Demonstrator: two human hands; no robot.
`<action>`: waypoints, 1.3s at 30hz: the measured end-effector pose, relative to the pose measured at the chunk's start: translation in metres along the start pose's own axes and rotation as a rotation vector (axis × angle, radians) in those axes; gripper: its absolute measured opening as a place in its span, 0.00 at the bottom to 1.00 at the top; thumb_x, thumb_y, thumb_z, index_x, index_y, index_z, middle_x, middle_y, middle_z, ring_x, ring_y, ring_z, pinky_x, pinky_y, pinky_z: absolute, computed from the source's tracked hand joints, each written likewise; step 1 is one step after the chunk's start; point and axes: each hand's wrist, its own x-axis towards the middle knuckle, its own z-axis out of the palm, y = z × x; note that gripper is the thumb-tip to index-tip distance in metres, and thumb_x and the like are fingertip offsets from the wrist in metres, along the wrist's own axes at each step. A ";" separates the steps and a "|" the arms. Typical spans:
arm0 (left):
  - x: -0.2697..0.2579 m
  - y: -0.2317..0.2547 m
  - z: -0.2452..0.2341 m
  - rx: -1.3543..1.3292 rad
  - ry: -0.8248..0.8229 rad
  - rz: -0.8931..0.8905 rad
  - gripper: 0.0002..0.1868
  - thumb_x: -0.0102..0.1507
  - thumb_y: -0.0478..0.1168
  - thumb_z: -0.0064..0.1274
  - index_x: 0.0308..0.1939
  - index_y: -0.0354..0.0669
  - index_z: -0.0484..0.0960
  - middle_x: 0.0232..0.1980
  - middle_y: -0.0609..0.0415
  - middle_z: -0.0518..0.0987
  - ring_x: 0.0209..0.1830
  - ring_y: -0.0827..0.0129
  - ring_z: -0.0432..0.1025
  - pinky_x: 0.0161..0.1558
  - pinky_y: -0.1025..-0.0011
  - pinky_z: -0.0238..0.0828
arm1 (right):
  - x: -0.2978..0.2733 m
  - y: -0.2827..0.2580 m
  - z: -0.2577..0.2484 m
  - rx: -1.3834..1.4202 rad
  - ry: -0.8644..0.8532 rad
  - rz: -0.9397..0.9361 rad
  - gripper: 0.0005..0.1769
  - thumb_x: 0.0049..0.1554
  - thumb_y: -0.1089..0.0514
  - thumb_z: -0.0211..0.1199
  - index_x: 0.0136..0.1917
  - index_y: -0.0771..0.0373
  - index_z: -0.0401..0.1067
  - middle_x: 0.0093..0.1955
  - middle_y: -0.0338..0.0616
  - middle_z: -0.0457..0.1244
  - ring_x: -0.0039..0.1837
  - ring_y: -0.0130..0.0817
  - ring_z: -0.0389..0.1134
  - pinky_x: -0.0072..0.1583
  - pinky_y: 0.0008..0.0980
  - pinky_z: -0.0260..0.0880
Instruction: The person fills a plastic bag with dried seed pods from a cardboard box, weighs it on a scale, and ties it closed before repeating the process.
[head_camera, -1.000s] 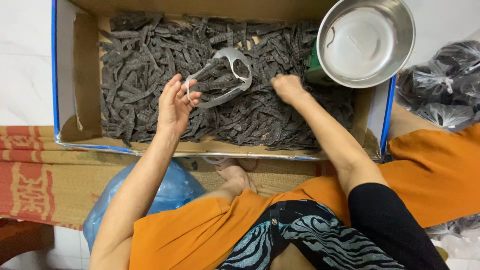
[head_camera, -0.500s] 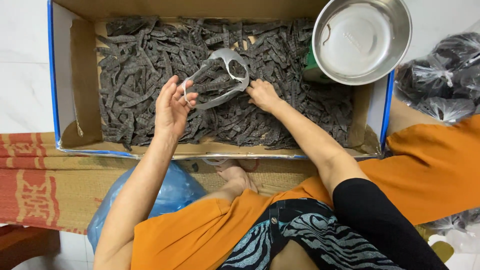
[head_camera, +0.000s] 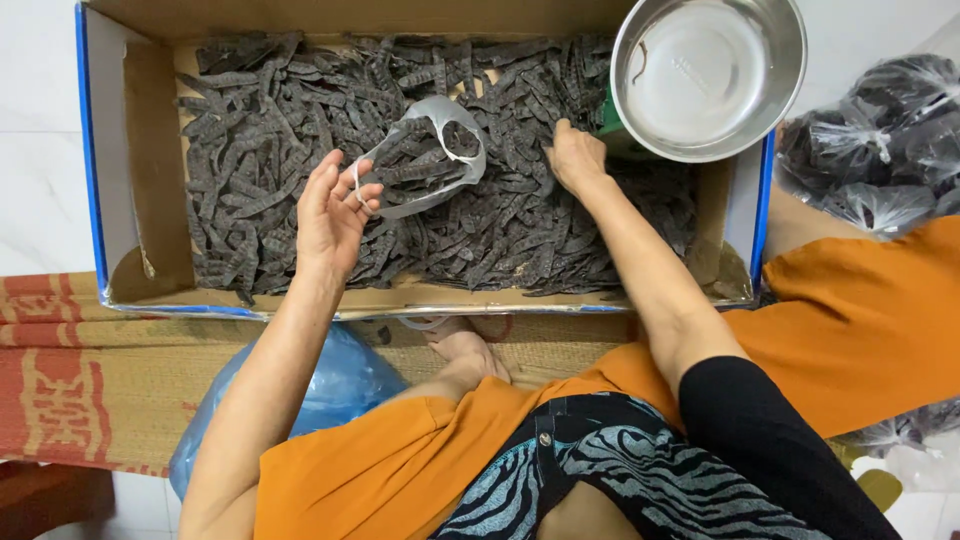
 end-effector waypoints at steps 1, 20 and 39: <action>0.000 -0.001 0.001 0.007 0.001 0.000 0.37 0.69 0.48 0.53 0.77 0.38 0.56 0.61 0.40 0.77 0.47 0.60 0.77 0.47 0.65 0.76 | 0.003 -0.007 0.003 0.021 0.010 0.013 0.29 0.57 0.43 0.71 0.54 0.71 0.69 0.47 0.63 0.69 0.52 0.61 0.71 0.52 0.56 0.70; 0.002 -0.005 0.001 0.004 -0.011 -0.010 0.35 0.69 0.48 0.52 0.76 0.39 0.58 0.61 0.41 0.78 0.46 0.60 0.78 0.45 0.66 0.76 | -0.030 -0.027 0.028 0.153 -0.223 0.123 0.22 0.55 0.56 0.67 0.58 0.70 0.66 0.55 0.69 0.67 0.60 0.66 0.67 0.60 0.54 0.68; 0.005 -0.007 0.018 0.023 -0.009 0.027 0.40 0.67 0.49 0.53 0.77 0.38 0.53 0.63 0.42 0.77 0.50 0.57 0.79 0.47 0.65 0.76 | -0.095 -0.027 -0.165 0.608 -0.151 -0.055 0.18 0.58 0.55 0.68 0.55 0.69 0.68 0.46 0.44 0.65 0.48 0.32 0.64 0.50 0.32 0.66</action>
